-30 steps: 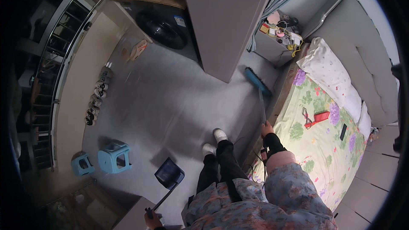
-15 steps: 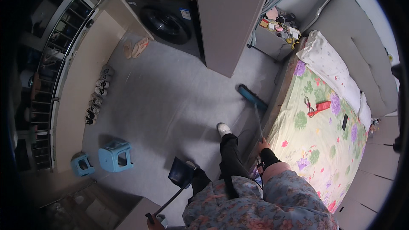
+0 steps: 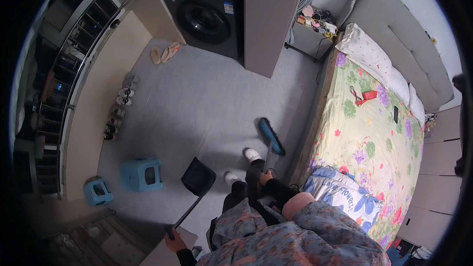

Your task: The person sweeps the floor with a broom and dustpan in a bedroom and adjacent hallway. They move around furniture and collect debris into the dustpan while navigating the space.

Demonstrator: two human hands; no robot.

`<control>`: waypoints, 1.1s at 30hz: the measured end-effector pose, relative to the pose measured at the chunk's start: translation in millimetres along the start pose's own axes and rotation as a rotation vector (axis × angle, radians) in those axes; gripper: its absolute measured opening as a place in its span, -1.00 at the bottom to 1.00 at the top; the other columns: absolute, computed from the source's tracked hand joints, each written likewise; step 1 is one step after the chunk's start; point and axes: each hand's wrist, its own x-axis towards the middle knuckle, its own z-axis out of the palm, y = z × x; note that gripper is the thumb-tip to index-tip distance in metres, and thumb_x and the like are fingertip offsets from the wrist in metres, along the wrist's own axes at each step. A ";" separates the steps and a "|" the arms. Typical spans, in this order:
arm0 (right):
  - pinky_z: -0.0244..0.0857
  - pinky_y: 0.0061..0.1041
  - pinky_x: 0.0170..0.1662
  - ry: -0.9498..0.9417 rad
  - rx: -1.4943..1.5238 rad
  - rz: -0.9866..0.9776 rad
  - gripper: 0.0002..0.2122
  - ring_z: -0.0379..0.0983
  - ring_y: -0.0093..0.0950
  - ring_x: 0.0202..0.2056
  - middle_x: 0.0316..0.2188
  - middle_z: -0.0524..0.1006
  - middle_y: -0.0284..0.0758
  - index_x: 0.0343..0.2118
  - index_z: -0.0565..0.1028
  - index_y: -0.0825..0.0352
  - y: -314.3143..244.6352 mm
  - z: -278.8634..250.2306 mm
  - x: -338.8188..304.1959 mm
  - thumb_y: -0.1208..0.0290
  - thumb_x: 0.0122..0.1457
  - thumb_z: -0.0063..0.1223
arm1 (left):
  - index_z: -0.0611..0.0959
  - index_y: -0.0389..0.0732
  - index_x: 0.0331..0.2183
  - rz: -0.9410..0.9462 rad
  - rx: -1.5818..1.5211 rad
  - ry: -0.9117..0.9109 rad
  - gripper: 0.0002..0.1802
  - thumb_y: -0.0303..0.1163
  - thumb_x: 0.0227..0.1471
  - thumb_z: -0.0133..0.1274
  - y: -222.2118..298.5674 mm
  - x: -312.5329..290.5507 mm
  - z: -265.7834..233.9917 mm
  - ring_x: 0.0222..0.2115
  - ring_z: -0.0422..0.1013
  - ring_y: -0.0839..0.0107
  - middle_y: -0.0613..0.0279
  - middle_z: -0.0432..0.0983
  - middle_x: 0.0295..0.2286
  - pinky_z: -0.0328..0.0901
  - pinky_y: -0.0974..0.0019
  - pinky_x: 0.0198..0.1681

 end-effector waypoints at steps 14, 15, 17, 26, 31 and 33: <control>0.23 -0.38 -0.68 0.328 1.457 0.536 -0.56 0.35 -0.33 -0.74 -0.78 0.38 -0.16 -0.71 0.34 0.47 130.1 -95.1 -87.4 0.13 0.07 -0.20 | 0.50 -0.29 -0.41 -0.082 0.204 0.028 -0.72 -0.31 -0.20 0.08 -38.6 -23.9 -10.1 -0.53 0.40 0.29 0.09 0.45 -0.56 0.27 0.29 -0.44; 0.22 -0.37 -0.71 0.341 1.426 0.523 -0.58 0.35 -0.32 -0.76 -0.79 0.37 -0.16 -0.69 0.33 0.49 144.6 -98.3 -68.6 0.16 0.06 -0.20 | 0.50 -0.29 -0.41 -0.070 0.219 0.044 -0.72 -0.31 -0.20 0.08 -41.6 -26.2 -11.7 -0.53 0.40 0.29 0.09 0.45 -0.55 0.27 0.29 -0.44; 0.23 -0.36 -0.73 0.332 1.463 0.440 -0.59 0.35 -0.32 -0.77 -0.80 0.37 -0.16 -0.68 0.32 0.52 174.3 -95.3 -32.1 0.19 0.05 -0.18 | 0.51 -0.28 -0.41 -0.180 0.243 0.040 -0.72 -0.30 -0.20 0.08 -43.4 -35.6 -17.6 -0.53 0.40 0.27 0.08 0.45 -0.55 0.27 0.29 -0.44; 0.32 -0.42 -0.64 0.566 1.315 0.598 -0.69 0.39 -0.33 -0.73 -0.66 0.43 -0.16 -0.22 0.33 0.35 182.2 -128.7 29.3 0.25 0.05 -0.23 | 0.49 -0.35 -0.47 -0.254 0.158 0.093 -0.75 -0.34 -0.18 0.07 -21.7 -76.3 -30.4 -0.71 0.31 0.53 0.25 0.38 -0.69 0.20 0.43 -0.65; 0.30 -0.28 -0.40 0.563 0.736 0.564 -0.60 0.42 -0.20 -0.47 -0.44 0.45 -0.09 -0.01 0.20 0.10 154.3 -87.9 9.9 0.28 0.02 -0.24 | 0.48 -0.35 -0.46 -0.233 0.231 0.100 -0.74 -0.34 -0.17 0.07 -29.8 -67.3 -39.4 -0.73 0.27 0.54 0.27 0.36 -0.71 0.16 0.43 -0.67; 0.25 -0.22 -0.27 0.574 0.663 0.549 -0.58 0.38 -0.14 -0.35 -0.39 0.44 -0.07 -0.01 0.21 0.08 144.8 -56.6 -8.1 0.29 -0.02 -0.21 | 0.48 -0.34 -0.46 -0.177 0.190 0.099 -0.75 -0.34 -0.17 0.08 -35.9 -56.9 -44.5 -0.73 0.26 0.53 0.27 0.35 -0.72 0.16 0.43 -0.67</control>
